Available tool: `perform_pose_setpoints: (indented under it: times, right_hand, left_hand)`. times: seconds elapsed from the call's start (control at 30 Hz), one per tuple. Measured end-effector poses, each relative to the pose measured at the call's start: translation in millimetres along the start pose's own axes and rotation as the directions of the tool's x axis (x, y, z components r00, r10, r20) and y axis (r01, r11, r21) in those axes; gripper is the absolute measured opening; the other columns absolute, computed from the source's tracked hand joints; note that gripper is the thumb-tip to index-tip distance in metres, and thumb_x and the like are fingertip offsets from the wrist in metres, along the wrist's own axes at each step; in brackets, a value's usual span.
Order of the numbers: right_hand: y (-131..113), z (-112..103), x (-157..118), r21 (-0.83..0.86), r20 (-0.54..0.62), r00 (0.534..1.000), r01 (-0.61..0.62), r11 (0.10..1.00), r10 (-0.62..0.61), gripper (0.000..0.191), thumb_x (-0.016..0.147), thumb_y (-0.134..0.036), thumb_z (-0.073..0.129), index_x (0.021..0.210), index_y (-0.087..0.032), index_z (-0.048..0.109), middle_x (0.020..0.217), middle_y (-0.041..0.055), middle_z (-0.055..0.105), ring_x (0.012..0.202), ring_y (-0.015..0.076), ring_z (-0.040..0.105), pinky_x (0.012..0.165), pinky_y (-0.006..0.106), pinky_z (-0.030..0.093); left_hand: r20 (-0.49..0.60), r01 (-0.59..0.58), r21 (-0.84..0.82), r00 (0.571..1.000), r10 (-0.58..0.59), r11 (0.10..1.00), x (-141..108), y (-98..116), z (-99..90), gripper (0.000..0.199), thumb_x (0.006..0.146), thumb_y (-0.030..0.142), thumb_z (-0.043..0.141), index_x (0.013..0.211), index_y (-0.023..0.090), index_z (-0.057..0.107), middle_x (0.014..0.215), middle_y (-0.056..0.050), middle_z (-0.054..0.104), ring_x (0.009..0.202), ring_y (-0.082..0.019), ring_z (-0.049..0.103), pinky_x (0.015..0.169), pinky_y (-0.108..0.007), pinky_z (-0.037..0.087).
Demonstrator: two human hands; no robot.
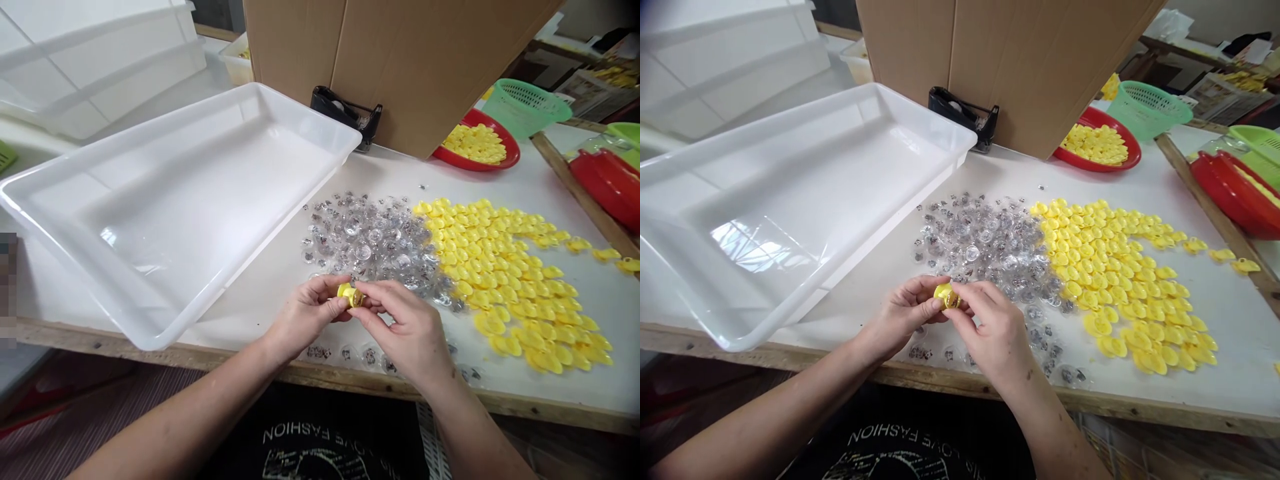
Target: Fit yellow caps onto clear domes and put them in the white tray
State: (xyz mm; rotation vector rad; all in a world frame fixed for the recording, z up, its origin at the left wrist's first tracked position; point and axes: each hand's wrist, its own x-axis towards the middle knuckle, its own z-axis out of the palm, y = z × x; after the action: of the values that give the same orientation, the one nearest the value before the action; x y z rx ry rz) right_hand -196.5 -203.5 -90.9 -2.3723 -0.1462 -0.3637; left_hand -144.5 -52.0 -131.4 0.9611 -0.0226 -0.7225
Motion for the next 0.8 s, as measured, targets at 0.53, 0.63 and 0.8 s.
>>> perform_pose_setpoints:
  times: [0.53, 0.63, 0.8]
  right_hand:
    - [-4, 17, -2, -0.263, -0.109, 0.986, 0.097, 0.960, -0.130, 0.024, 0.087, -0.015, 0.053, 0.106, -0.022, 0.066, 0.090, 0.0069, 0.067, 0.078, 0.0175, 0.066, 0.070, 0.031, 0.058]
    - [-5, 23, -1, -0.201, -0.117, 0.987, 0.087, 0.976, -0.112, 0.023, 0.087, -0.013, 0.051, 0.103, -0.021, 0.066, 0.087, 0.0064, 0.065, 0.076, 0.0158, 0.064, 0.069, 0.029, 0.057]
    - [8, 14, 1, 0.232, 0.005, 0.980, -0.193, 0.954, 0.197, 0.031, 0.079, -0.022, 0.067, 0.110, -0.023, 0.062, 0.100, 0.0051, 0.060, 0.071, 0.0127, 0.062, 0.066, 0.029, 0.057]
  left_hand:
    - [0.068, -0.015, 0.015, 0.998, 0.014, 1.000, -2, 2, -0.3, 0.043, 0.075, 0.025, 0.074, 0.115, 0.018, 0.060, 0.097, -0.005, 0.069, 0.090, -0.015, 0.063, 0.084, -0.028, 0.048]
    - [0.001, -0.012, 0.043, 1.000, 0.012, 0.999, 0, 2, -0.2, 0.035, 0.075, 0.026, 0.074, 0.103, 0.013, 0.059, 0.086, -0.005, 0.069, 0.078, -0.013, 0.063, 0.074, -0.024, 0.048]
    - [-0.012, -0.044, 0.100, 0.999, 0.045, 0.994, -1, 4, -0.6, 0.031, 0.075, 0.030, 0.074, 0.096, 0.013, 0.059, 0.079, -0.003, 0.067, 0.069, -0.010, 0.060, 0.065, -0.021, 0.046]
